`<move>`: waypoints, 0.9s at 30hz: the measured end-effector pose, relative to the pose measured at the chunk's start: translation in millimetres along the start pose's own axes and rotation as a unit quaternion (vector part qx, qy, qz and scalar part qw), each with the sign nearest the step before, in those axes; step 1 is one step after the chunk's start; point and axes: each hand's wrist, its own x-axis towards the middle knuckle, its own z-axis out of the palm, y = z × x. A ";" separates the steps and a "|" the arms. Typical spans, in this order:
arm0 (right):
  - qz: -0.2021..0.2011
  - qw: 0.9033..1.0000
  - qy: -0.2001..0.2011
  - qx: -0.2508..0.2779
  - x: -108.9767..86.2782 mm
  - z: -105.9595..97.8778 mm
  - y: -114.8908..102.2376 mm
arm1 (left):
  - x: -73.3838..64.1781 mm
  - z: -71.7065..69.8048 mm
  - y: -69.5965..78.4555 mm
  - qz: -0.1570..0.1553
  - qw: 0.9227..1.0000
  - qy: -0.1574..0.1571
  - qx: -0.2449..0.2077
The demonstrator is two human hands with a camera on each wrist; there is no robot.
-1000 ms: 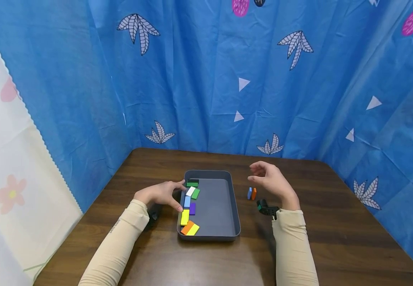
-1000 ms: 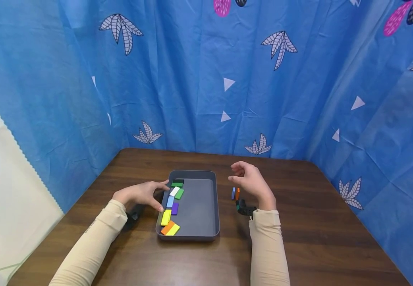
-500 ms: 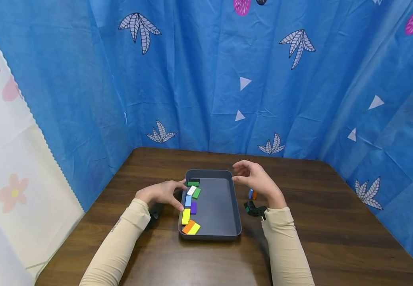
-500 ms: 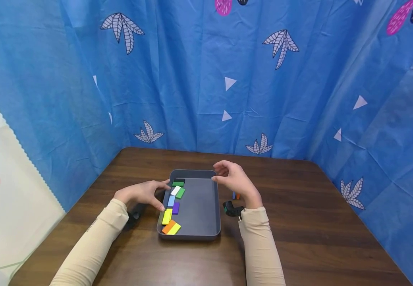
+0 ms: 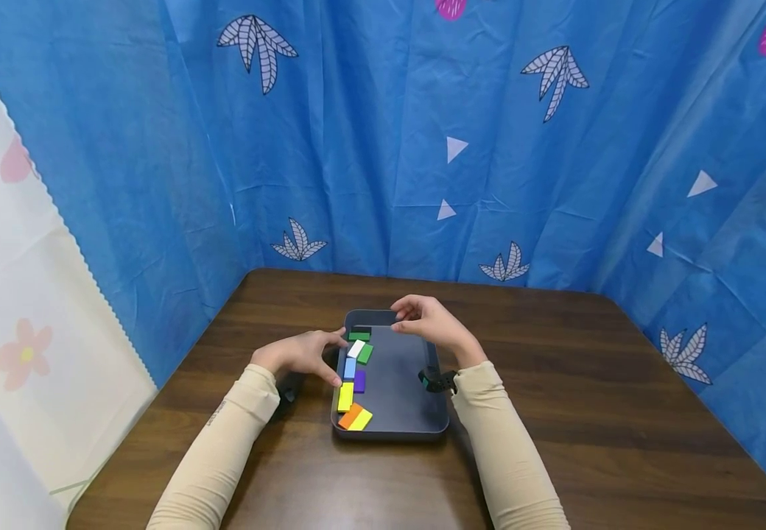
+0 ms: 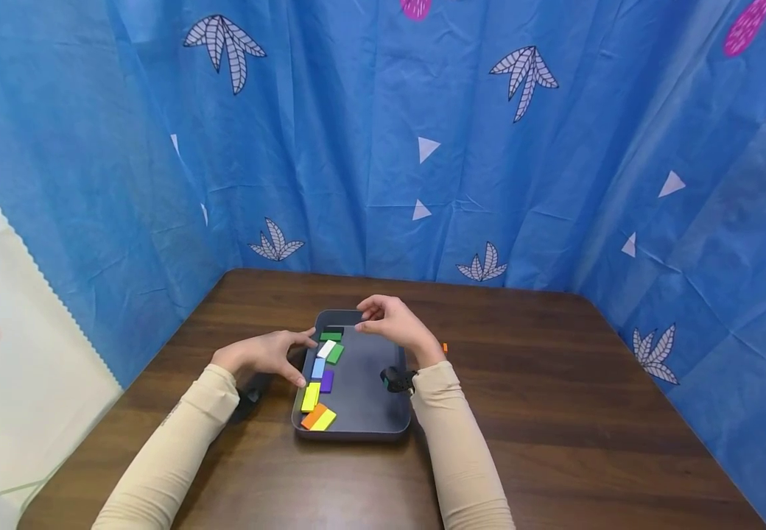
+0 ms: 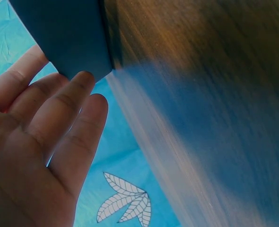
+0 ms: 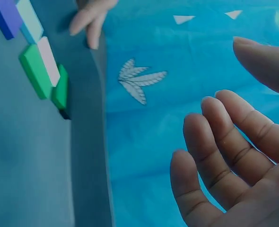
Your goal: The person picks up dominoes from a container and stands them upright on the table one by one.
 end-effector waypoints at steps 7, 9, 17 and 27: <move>0.025 0.999 -0.031 0.022 16.3 18.7 8.0 | -0.4 -0.3 1.8 0.004 1.000 -0.001 0.008; 0.026 0.998 -0.039 0.029 19.8 23.2 9.7 | -0.1 -0.3 1.3 0.003 1.000 -0.002 0.003; 0.037 0.995 -0.083 0.051 25.3 34.5 1.9 | 0.8 -0.6 -0.4 -0.001 1.000 -0.006 -0.008; 0.069 0.995 -0.068 0.031 35.0 51.1 19.2 | 0.3 -0.6 2.0 0.000 1.000 -0.009 -0.017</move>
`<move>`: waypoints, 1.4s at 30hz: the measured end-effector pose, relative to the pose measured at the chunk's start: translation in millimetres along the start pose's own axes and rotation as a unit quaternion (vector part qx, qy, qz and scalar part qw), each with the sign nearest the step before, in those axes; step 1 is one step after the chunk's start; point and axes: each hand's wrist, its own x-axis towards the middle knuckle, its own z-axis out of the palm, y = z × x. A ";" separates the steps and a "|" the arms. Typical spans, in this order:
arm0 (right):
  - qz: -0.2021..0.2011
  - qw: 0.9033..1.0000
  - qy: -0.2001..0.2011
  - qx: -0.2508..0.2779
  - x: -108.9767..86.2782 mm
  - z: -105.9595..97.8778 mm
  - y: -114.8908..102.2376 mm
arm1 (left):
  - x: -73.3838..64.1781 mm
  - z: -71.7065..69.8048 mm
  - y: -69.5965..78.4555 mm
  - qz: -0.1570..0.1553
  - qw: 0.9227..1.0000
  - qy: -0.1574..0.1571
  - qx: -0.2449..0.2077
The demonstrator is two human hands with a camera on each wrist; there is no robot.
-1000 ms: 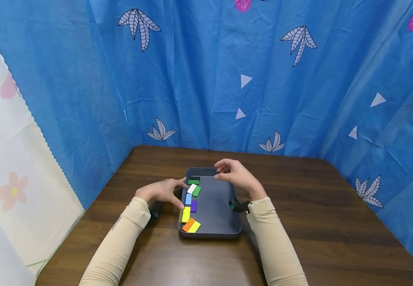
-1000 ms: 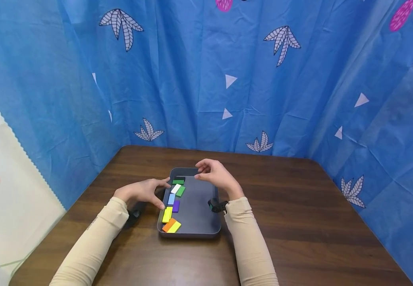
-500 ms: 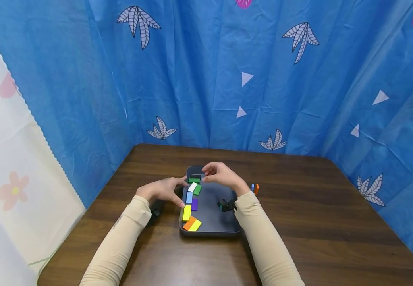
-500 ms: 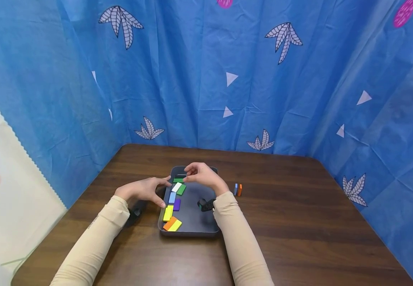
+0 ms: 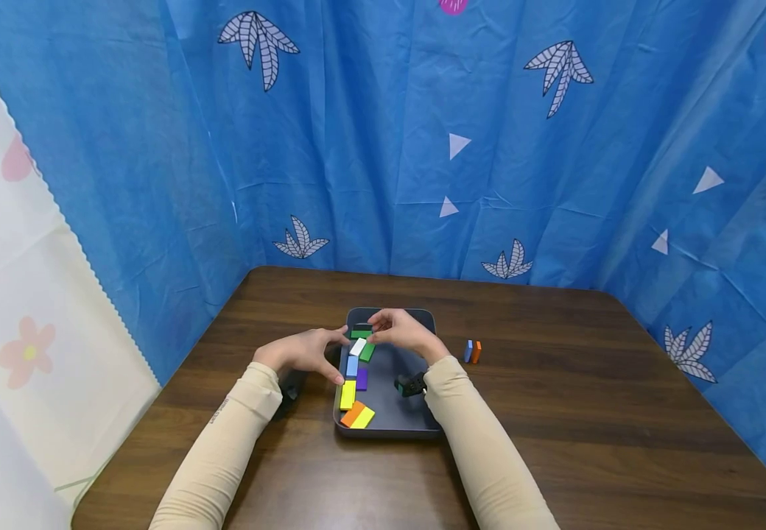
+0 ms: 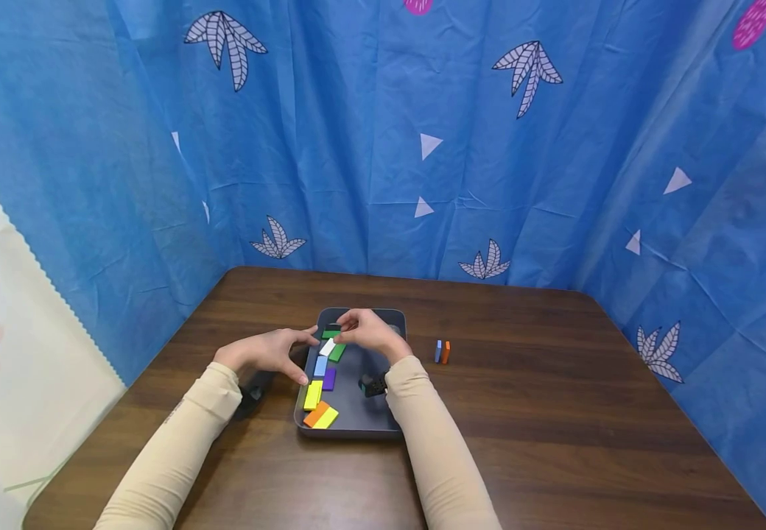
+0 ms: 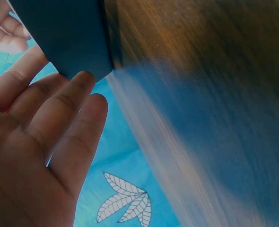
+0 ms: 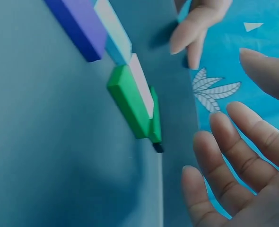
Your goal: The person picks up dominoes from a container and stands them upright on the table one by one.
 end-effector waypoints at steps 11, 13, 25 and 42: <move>0.035 0.999 0.007 -0.034 9.6 14.0 14.7 | 0.7 -0.2 -0.2 0.004 1.000 -0.001 0.006; 0.041 0.998 0.008 -0.040 9.2 14.8 15.2 | 1.3 -0.1 -0.5 0.006 1.000 -0.002 0.005; 0.074 0.995 0.014 -0.065 14.0 20.6 23.5 | -1.0 -1.6 0.2 0.014 1.000 0.004 0.024; 0.083 0.991 0.007 -0.107 14.4 23.6 27.6 | 1.0 -1.1 -0.9 0.018 0.999 0.002 0.035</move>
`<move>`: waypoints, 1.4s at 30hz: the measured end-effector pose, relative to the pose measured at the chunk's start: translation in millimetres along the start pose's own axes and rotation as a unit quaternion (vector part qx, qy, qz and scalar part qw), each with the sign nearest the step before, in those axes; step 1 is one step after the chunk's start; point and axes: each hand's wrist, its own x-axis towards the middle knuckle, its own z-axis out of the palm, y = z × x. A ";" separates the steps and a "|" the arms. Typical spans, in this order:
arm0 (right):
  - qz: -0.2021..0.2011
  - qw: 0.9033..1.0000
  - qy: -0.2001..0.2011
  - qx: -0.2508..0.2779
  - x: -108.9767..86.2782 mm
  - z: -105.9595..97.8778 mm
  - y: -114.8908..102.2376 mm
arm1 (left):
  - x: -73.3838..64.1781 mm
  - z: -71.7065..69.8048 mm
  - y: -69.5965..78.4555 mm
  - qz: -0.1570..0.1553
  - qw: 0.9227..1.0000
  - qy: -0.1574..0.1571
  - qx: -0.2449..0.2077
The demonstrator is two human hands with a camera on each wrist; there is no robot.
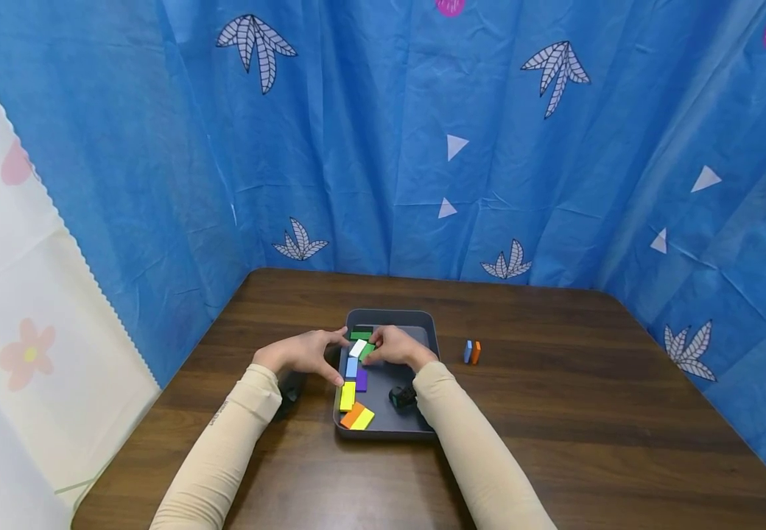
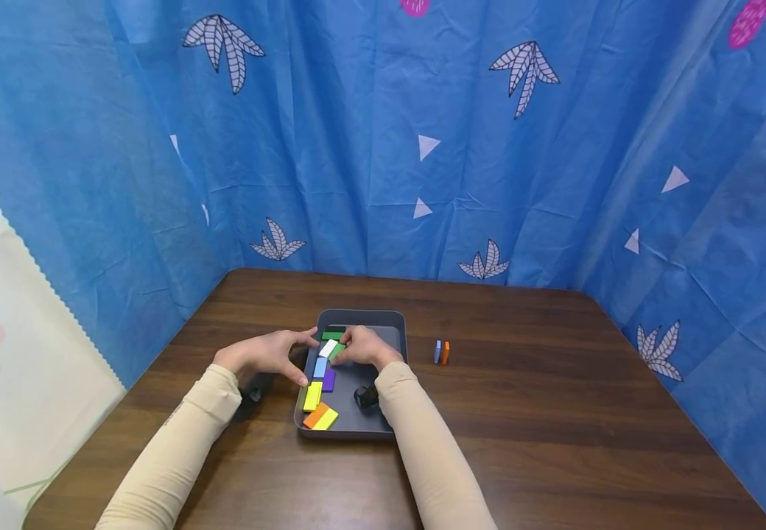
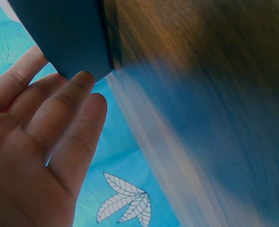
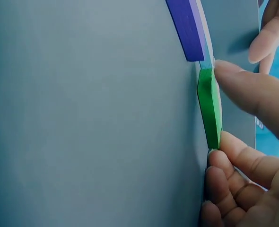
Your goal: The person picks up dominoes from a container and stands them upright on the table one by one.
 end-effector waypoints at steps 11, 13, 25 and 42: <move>0.001 1.000 0.001 -0.023 1.0 0.0 1.6 | -0.7 -0.6 1.7 0.001 1.000 -0.002 -0.011; -0.003 1.000 -0.001 -0.022 1.1 0.0 2.3 | -1.0 -0.5 2.1 -0.001 1.000 -0.003 -0.015; -0.046 0.998 0.006 -0.036 0.1 -1.7 3.5 | 0.2 0.6 1.1 -0.003 1.000 0.000 -0.014; -0.050 0.998 0.004 0.045 0.0 -1.8 5.5 | 1.1 0.8 -1.6 0.006 1.000 0.001 -0.005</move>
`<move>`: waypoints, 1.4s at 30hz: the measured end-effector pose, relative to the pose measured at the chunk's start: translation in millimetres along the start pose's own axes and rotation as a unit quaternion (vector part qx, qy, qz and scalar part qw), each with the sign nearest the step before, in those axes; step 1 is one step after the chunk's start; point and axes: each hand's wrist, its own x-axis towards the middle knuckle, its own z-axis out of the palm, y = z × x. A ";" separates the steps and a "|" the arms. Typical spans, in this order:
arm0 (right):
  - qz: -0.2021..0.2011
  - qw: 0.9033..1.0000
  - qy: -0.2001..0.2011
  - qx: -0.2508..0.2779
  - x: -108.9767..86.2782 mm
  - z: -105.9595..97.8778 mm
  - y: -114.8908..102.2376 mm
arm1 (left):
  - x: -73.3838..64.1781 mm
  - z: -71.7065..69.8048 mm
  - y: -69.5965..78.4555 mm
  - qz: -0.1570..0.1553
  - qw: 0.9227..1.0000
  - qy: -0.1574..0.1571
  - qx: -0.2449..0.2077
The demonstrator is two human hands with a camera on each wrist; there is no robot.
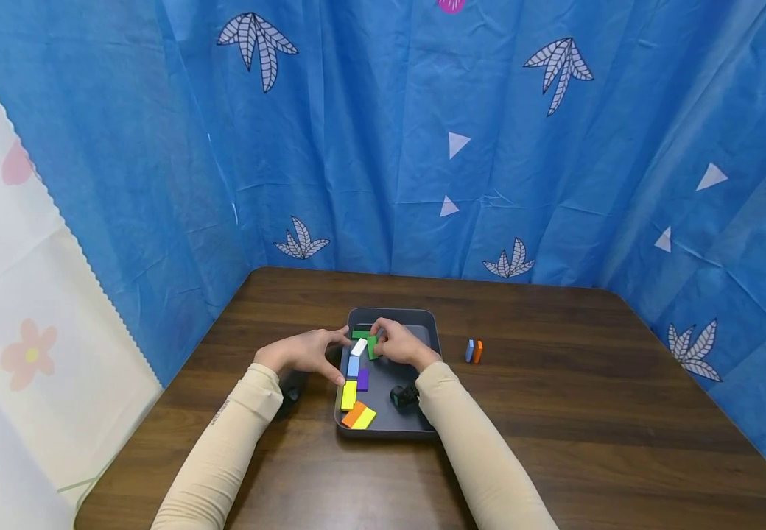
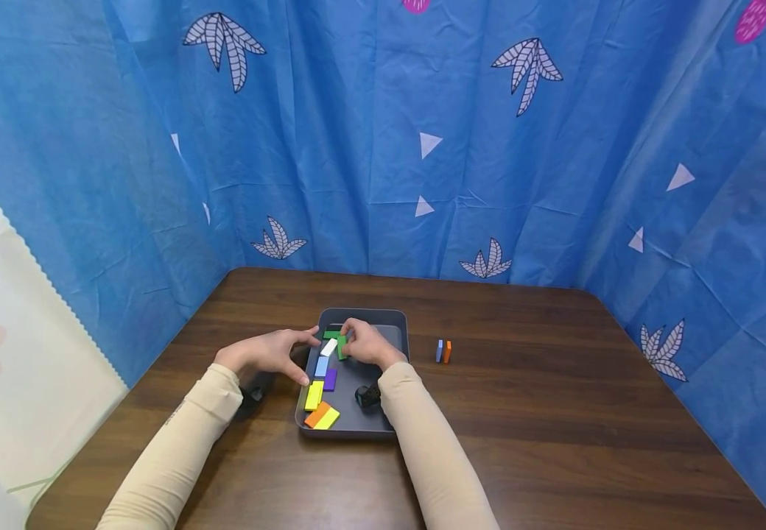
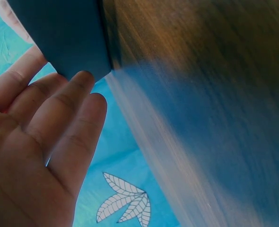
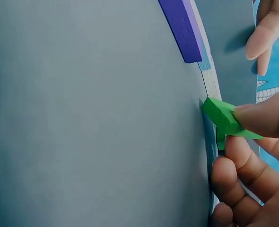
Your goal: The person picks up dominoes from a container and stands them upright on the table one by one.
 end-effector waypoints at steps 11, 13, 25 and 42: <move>0.000 1.000 0.012 0.014 -2.0 -1.6 -2.6 | -1.4 -0.2 0.7 -0.005 1.000 0.001 0.003; -0.002 1.000 0.012 0.018 -2.3 -2.1 -2.4 | -1.5 0.1 0.8 -0.007 1.000 0.000 0.000; -0.045 0.995 0.011 0.084 -2.8 -4.5 -1.7 | -2.4 0.6 2.2 -0.013 1.000 -0.001 -0.022; -0.083 0.986 0.081 0.120 -16.5 -25.4 -12.0 | -3.3 2.1 3.7 -0.015 1.000 0.005 -0.011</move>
